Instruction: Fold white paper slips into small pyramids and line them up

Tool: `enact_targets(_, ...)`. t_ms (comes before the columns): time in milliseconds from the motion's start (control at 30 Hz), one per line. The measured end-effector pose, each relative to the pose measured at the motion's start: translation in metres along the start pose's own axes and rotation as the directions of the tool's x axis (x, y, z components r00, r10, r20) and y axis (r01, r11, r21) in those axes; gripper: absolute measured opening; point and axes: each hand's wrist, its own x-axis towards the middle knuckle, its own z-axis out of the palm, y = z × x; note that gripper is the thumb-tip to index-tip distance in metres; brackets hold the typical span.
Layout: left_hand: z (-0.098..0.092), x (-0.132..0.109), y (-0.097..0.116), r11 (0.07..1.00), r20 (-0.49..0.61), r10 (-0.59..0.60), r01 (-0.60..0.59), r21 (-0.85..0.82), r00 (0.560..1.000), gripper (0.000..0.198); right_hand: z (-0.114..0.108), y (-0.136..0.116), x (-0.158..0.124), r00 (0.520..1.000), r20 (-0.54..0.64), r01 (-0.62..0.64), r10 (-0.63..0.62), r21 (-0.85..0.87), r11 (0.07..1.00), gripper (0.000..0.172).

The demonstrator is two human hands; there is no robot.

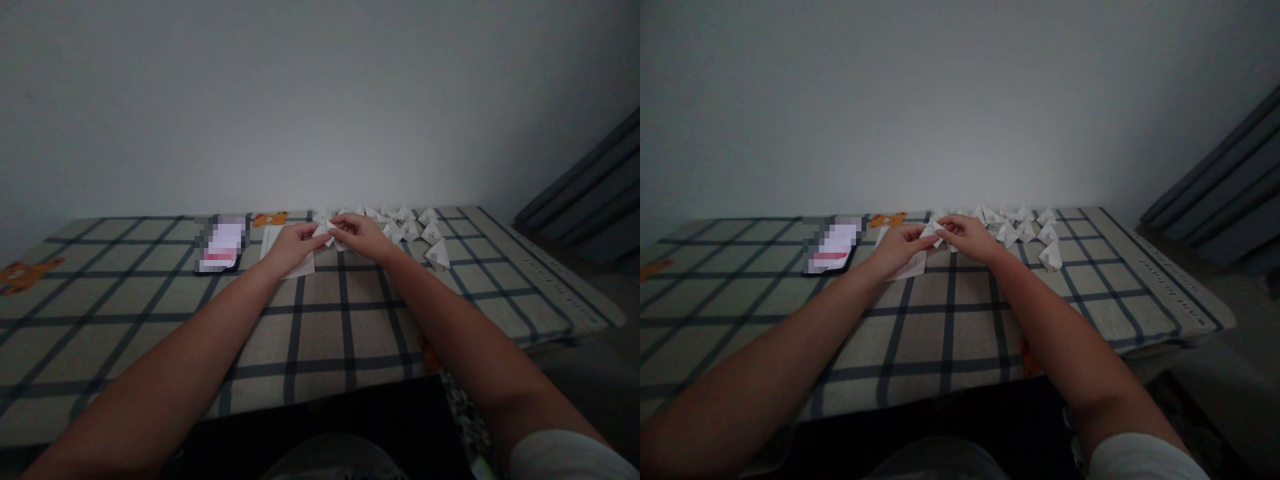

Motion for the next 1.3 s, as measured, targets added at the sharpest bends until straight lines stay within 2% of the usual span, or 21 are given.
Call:
enact_targets(133,0.000,0.000,0.001,0.998,0.003,0.020,-0.020,0.057,1.000,0.034,0.000,-0.003,-0.001,1.000,0.003,0.018,-0.018,-0.067,0.998,0.029)
enact_targets(233,0.001,-0.001,0.002,1.000,-0.012,0.004,-0.004,0.029,1.000,0.035,0.001,-0.006,-0.001,1.000,-0.018,0.011,-0.013,-0.072,0.997,0.027)
enact_targets(433,0.006,-0.003,0.005,0.986,0.008,-0.139,0.139,-0.089,0.990,0.036,0.003,-0.007,-0.002,0.998,-0.067,-0.023,0.021,-0.035,0.999,0.028)
enact_targets(667,0.007,-0.005,0.008,0.993,0.030,-0.116,0.116,-0.005,0.993,0.032,0.004,-0.005,-0.003,0.997,-0.054,-0.047,0.046,-0.005,0.999,0.032)
enact_targets(1133,0.010,-0.008,0.006,0.975,0.100,-0.177,0.189,-0.120,0.979,0.035,0.005,-0.012,-0.006,0.998,-0.059,0.024,-0.032,-0.133,0.991,0.025)
enact_targets(1300,0.010,-0.009,0.005,0.981,0.053,-0.147,0.152,-0.121,0.988,0.038,0.005,-0.010,-0.007,0.999,-0.052,0.010,-0.016,-0.119,0.993,0.024)
